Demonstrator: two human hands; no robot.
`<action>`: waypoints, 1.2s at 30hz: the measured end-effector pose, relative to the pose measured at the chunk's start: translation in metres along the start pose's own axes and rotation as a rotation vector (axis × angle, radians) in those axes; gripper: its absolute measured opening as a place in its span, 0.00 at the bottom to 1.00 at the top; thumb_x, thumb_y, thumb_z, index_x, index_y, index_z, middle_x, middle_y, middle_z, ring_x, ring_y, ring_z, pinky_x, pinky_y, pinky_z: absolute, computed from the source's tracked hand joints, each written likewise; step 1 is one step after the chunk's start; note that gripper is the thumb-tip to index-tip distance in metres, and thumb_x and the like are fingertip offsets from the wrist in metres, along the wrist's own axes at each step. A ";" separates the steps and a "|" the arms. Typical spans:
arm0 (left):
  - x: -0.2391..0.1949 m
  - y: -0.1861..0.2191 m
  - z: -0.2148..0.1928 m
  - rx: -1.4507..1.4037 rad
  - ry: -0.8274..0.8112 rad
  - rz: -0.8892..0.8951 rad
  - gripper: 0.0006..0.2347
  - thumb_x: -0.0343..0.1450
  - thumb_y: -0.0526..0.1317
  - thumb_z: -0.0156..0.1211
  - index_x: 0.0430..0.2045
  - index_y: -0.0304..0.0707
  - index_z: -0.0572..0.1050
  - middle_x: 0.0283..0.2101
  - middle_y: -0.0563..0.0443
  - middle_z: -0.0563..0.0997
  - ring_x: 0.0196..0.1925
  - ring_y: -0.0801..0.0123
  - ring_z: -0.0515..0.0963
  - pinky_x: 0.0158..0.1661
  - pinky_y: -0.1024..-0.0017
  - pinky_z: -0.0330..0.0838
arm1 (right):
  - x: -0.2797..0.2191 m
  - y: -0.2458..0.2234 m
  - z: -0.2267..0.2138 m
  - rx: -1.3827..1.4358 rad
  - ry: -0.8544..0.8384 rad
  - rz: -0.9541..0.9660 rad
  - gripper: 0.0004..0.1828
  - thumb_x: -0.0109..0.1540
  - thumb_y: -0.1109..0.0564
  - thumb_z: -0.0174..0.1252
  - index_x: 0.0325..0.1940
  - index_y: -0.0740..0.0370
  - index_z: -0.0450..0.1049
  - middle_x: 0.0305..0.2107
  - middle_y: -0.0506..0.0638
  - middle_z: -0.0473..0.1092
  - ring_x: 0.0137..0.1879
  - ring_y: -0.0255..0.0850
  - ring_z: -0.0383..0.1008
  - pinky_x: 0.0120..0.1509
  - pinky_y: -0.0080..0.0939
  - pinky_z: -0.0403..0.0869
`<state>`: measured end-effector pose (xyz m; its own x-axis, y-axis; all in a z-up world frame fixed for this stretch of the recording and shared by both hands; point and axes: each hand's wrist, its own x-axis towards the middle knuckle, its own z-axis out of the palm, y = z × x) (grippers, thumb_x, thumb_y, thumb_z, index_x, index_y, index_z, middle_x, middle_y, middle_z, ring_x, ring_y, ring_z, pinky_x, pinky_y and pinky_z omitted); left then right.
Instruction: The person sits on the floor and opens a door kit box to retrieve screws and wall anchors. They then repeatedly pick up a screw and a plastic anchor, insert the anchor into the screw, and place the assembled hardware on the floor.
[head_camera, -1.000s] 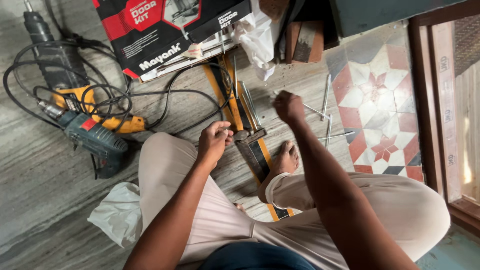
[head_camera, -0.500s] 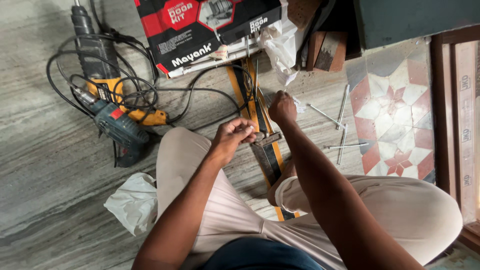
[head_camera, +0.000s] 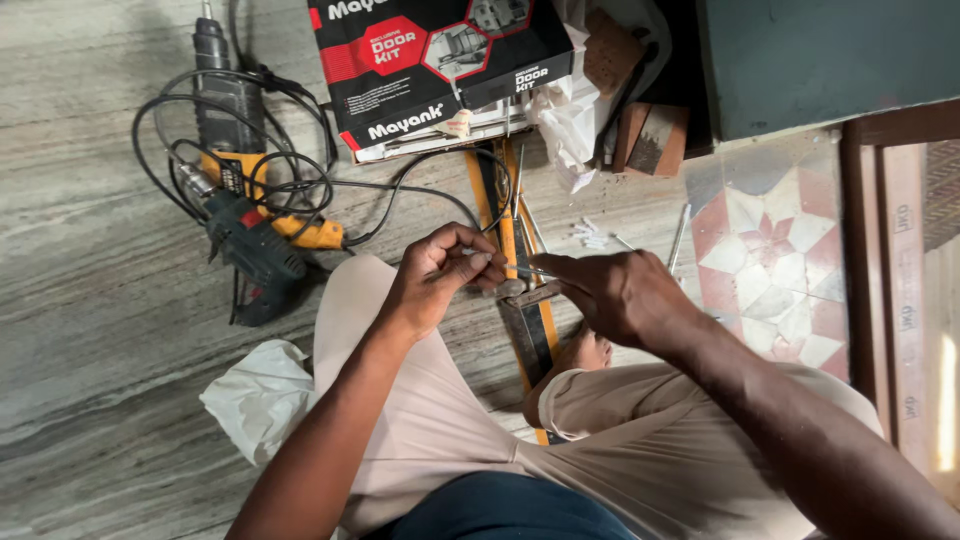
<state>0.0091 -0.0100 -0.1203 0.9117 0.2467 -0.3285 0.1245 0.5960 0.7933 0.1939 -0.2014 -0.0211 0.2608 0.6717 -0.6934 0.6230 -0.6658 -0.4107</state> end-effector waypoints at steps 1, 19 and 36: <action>-0.001 0.005 0.003 -0.013 -0.007 -0.001 0.05 0.76 0.31 0.57 0.42 0.28 0.75 0.37 0.45 0.84 0.39 0.68 0.86 0.42 0.72 0.81 | -0.007 -0.009 -0.002 -0.037 0.150 -0.135 0.23 0.70 0.45 0.50 0.71 0.40 0.70 0.38 0.49 0.80 0.26 0.42 0.79 0.29 0.42 0.78; -0.010 0.021 0.027 0.114 0.018 0.067 0.05 0.76 0.30 0.58 0.42 0.25 0.75 0.38 0.42 0.85 0.37 0.69 0.85 0.41 0.72 0.82 | -0.033 -0.015 -0.007 -0.186 0.610 -0.504 0.19 0.60 0.53 0.63 0.55 0.55 0.77 0.31 0.48 0.76 0.27 0.43 0.76 0.25 0.45 0.72; -0.014 0.021 0.027 0.071 0.045 0.055 0.06 0.75 0.31 0.59 0.42 0.25 0.76 0.37 0.39 0.85 0.36 0.66 0.85 0.39 0.70 0.83 | -0.036 -0.018 -0.021 -0.244 0.696 -0.625 0.20 0.56 0.59 0.63 0.53 0.57 0.79 0.24 0.46 0.70 0.32 0.42 0.73 0.35 0.45 0.73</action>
<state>0.0094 -0.0214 -0.0852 0.8999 0.3123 -0.3045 0.1035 0.5253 0.8446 0.1886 -0.2069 0.0241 0.1601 0.9761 0.1470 0.9130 -0.0898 -0.3979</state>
